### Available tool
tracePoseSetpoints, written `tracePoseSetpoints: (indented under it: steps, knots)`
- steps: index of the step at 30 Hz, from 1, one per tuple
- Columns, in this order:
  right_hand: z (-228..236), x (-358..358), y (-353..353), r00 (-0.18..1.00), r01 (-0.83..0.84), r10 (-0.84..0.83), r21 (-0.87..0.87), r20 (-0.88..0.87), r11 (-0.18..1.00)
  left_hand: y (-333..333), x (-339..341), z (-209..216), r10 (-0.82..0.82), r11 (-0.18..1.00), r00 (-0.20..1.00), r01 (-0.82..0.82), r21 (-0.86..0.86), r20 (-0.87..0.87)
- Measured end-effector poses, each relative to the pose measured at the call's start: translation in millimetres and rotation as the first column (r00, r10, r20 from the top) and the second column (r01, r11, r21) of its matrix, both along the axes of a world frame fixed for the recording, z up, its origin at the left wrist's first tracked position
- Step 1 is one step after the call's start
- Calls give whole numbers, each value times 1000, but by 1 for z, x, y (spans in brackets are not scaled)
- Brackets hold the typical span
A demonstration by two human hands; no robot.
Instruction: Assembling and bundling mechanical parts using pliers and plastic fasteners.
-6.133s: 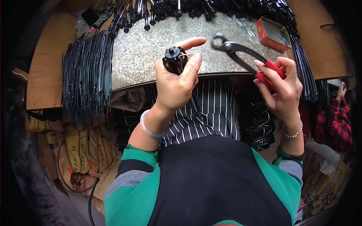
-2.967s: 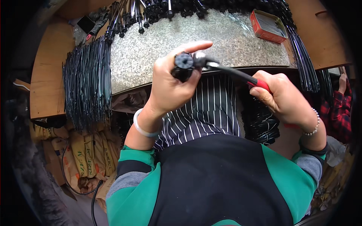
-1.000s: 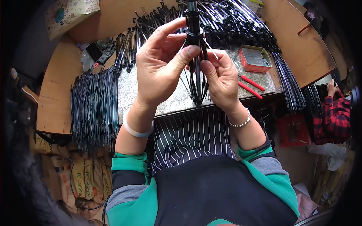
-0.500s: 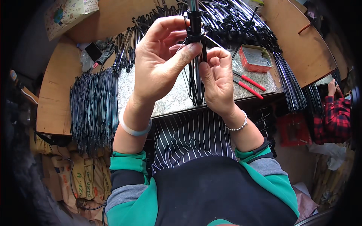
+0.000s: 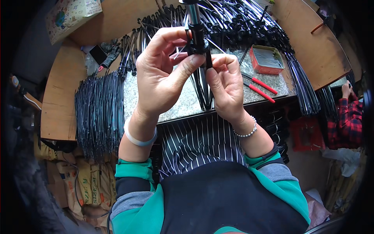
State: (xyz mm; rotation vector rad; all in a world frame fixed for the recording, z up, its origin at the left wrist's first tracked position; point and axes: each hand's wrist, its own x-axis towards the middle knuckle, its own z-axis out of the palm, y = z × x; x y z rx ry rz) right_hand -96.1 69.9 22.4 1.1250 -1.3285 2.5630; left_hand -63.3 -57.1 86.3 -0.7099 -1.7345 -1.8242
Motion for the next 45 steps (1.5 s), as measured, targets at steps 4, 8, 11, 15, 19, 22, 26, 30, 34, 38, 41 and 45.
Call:
tracePoseSetpoints:
  steps: [4, 8, 11, 15, 19, 22, 26, 30, 34, 38, 41, 45]
  knots:
    - [-2, -1, -1, 997, 56, -58, -29, -56, 998, 0, 1, 0, 79, 997, 997, -79, 2, -27]
    - [-5, -7, 8, 998, -52, 52, -2, -45, 999, 1, 6, 4, 88, 996, 996, -88, -15, -17]
    - [-3, -15, 20, 989, -136, 139, 67, -53, 988, -1, 5, 5, 14, 1000, 1000, -15, 10, 9]
    - [-1, -20, 23, 974, -223, 226, 76, -28, 972, -2, 2, 3, -6, 1000, 1000, 6, -26, -7]
    - [-4, -26, 22, 961, -272, 274, 54, -27, 961, -3, -2, 2, -15, 999, 1000, 14, -42, -21]
    - [-7, -28, 19, 943, -331, 331, 7, -25, 944, -2, -5, 3, -38, 999, 999, 37, -32, -21]
    - [-3, -25, 16, 974, -220, 220, -4, -57, 975, -2, -8, 3, -85, 996, 996, 85, -3, -11]
    - [-1, -25, 20, 968, -251, 251, -18, 24, 968, -3, -9, 3, -107, 994, 994, 107, -14, -8]
    - [1, -30, 24, 934, -354, 348, 72, 75, 933, -2, -5, 5, -137, 990, 990, 137, -11, 12]
    - [2, -25, 16, 933, -358, 358, -107, -25, 927, -2, -3, 6, -162, 987, 987, 162, -13, 18]
    - [-7, -16, 11, 985, 26, -32, -35, -171, 999, -2, -1, 6, -156, 987, 988, 157, -28, 22]
    - [-14, -20, 7, 893, 252, -243, -27, -378, 967, -1, 1, 6, -132, 991, 991, 132, -29, 20]
